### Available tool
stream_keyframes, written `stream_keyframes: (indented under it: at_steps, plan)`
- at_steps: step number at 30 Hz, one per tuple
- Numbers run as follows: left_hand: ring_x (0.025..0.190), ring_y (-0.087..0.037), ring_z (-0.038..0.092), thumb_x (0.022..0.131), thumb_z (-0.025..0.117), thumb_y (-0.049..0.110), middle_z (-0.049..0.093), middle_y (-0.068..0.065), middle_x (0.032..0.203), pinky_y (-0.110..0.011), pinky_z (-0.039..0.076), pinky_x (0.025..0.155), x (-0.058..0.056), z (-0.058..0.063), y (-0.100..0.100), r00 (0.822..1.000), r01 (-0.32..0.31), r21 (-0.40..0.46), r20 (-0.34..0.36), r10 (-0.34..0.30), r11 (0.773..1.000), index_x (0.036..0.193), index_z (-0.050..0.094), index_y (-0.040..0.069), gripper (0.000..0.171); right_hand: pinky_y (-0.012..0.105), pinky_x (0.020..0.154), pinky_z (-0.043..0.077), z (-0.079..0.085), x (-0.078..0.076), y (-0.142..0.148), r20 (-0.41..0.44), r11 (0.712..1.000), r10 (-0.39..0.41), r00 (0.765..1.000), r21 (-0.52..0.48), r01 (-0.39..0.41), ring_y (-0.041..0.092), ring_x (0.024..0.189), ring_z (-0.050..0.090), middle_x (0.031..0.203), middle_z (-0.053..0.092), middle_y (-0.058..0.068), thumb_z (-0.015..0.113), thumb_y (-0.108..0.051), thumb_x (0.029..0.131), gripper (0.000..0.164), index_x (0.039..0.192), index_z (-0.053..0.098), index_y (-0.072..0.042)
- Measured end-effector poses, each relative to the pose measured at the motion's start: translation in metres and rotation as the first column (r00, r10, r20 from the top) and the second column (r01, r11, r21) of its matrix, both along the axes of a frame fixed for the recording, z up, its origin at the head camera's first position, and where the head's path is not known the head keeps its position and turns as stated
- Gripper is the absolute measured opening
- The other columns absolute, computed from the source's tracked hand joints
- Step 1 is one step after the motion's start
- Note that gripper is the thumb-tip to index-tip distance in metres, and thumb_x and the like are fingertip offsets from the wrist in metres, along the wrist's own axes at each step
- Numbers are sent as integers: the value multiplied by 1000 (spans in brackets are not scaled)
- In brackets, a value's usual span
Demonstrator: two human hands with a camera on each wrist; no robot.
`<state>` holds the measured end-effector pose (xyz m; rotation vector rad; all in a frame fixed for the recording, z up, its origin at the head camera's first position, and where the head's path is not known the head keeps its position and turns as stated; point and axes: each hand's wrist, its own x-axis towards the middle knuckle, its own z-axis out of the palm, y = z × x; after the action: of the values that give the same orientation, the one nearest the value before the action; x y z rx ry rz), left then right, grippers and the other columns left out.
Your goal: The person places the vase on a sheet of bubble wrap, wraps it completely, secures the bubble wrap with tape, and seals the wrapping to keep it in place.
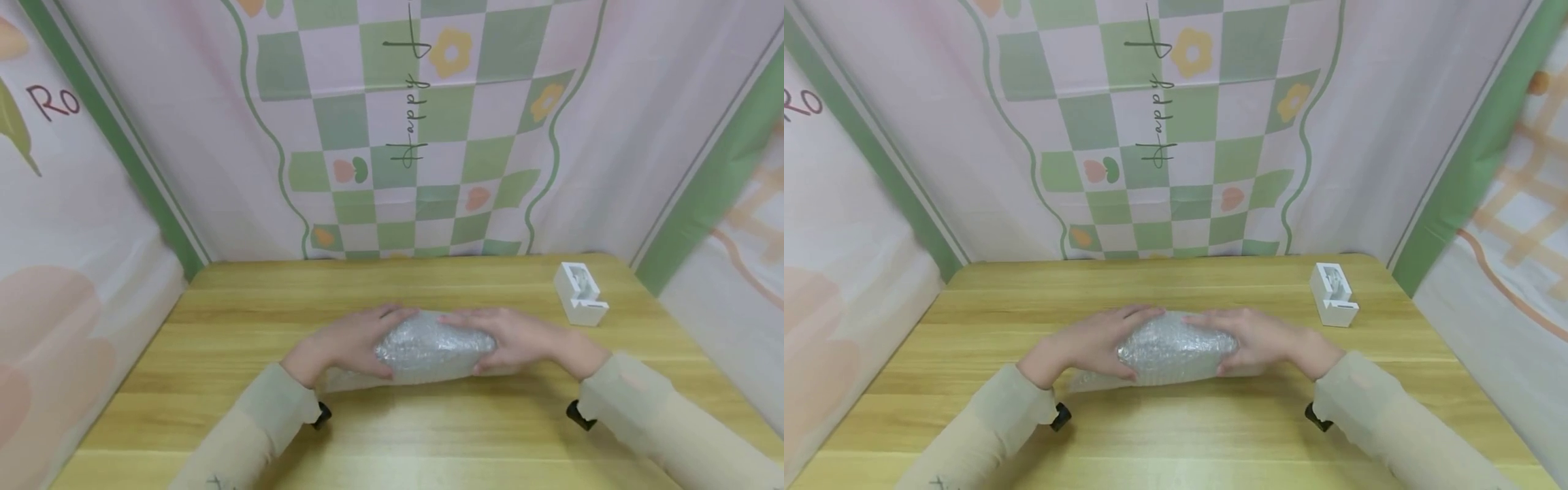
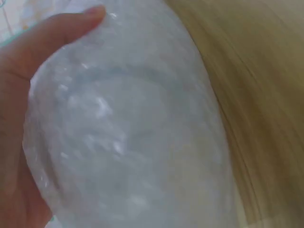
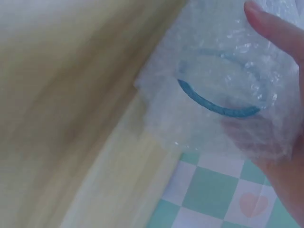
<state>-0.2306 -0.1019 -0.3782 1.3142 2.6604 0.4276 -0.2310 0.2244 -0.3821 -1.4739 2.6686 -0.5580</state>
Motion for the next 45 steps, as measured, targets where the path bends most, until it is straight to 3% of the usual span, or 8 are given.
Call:
stream_keyframes:
  at_steps: [9,19,26,31,38,45]
  plan:
    - [142,-34,42,88,79,45,30,-15,164,-49,38,115,-2,-5,-5,999,6,8,50,-6,1000,166,12,20,107,66,104,43,10,-14,-1,210,999,-25,977,38,17,47,132,51,155,45,19,86,-28,79,91,158,41,-20]
    - [139,-37,45,92,71,50,26,-17,165,-52,41,112,8,-3,-4,999,-26,-7,33,26,1000,166,8,31,99,73,106,35,9,-15,-2,221,999,-39,974,44,30,50,139,40,159,37,22,85,-24,80,93,160,38,-25]
    - [139,-40,44,92,69,51,25,-20,165,-57,41,110,12,-4,-3,999,-42,-6,19,42,999,165,12,34,94,69,104,40,10,-11,-1,142,997,-49,989,74,39,50,136,44,161,34,22,85,-26,83,92,161,37,-27]
    - [140,-41,42,93,70,49,27,-22,163,-57,40,111,13,-7,-4,996,-78,30,46,76,997,165,15,32,93,64,103,45,9,-8,2,-29,996,-58,998,65,60,48,132,50,156,43,22,83,-25,86,82,157,43,-20]
    - [140,-43,41,94,70,48,29,-25,162,-59,41,110,17,-8,-2,993,-109,50,50,106,993,165,13,33,93,60,101,49,1,-7,8,-225,999,-26,974,39,36,44,130,53,152,48,20,83,-28,86,80,156,45,-21]
    - [139,-45,43,95,68,49,27,-27,162,-61,43,107,20,-9,-1,993,-117,52,35,116,992,165,16,33,89,55,103,47,-8,-8,12,-283,1000,25,959,8,-23,41,136,49,157,40,20,78,-25,89,78,158,42,-21]
